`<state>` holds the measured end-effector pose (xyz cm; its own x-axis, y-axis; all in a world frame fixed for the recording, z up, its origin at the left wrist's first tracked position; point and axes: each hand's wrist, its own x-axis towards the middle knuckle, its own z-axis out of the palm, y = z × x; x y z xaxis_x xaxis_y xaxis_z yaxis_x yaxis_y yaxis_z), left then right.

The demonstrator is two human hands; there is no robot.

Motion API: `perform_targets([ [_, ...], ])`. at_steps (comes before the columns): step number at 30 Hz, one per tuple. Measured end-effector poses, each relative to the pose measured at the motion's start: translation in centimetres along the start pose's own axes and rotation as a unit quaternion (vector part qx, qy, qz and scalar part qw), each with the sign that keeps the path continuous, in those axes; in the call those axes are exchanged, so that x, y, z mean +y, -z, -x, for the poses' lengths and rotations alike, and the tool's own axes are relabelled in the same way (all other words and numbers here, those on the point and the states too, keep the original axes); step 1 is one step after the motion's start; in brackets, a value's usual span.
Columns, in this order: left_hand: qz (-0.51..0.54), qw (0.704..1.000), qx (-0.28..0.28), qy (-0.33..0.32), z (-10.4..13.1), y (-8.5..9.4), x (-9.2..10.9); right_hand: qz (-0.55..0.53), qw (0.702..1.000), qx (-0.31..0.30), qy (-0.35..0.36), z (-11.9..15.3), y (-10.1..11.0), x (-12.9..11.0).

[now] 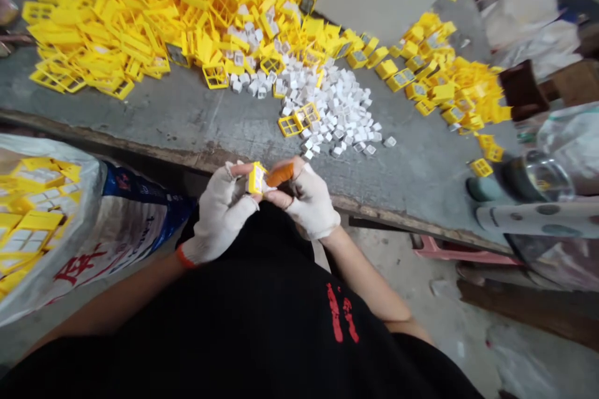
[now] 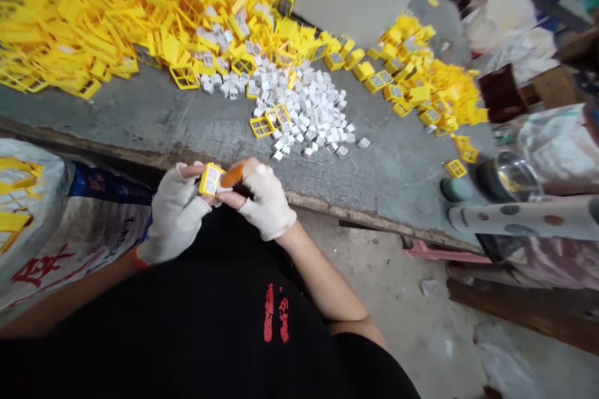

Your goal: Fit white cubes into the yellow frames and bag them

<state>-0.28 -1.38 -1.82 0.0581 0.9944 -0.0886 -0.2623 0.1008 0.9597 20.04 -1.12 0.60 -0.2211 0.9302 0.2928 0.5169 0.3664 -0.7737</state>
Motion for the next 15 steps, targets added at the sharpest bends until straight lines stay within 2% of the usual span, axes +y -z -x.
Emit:
perform_targets([
  [3, -0.052, 0.995, -0.016, -0.079, 0.0, 0.3, 0.1, -0.041, 0.999, -0.03, 0.015, 0.0, 0.4, -0.3],
  [10, -0.131, 0.965, -0.057, -0.22, -0.3, 1.6, 0.3, -0.184, 0.982, 0.015, -0.042, -0.9, -0.4, -1.9],
  [13, -0.174, 0.936, -0.067, -0.297, -0.6, 2.3, 0.0, -0.198, 0.978, 0.023, -0.058, -1.3, -0.7, -2.5],
  [15, -0.207, 0.905, -0.066, -0.364, -1.0, 2.8, 0.1, -0.188, 0.979, 0.021, -0.07, -1.6, -0.9, -2.8],
])
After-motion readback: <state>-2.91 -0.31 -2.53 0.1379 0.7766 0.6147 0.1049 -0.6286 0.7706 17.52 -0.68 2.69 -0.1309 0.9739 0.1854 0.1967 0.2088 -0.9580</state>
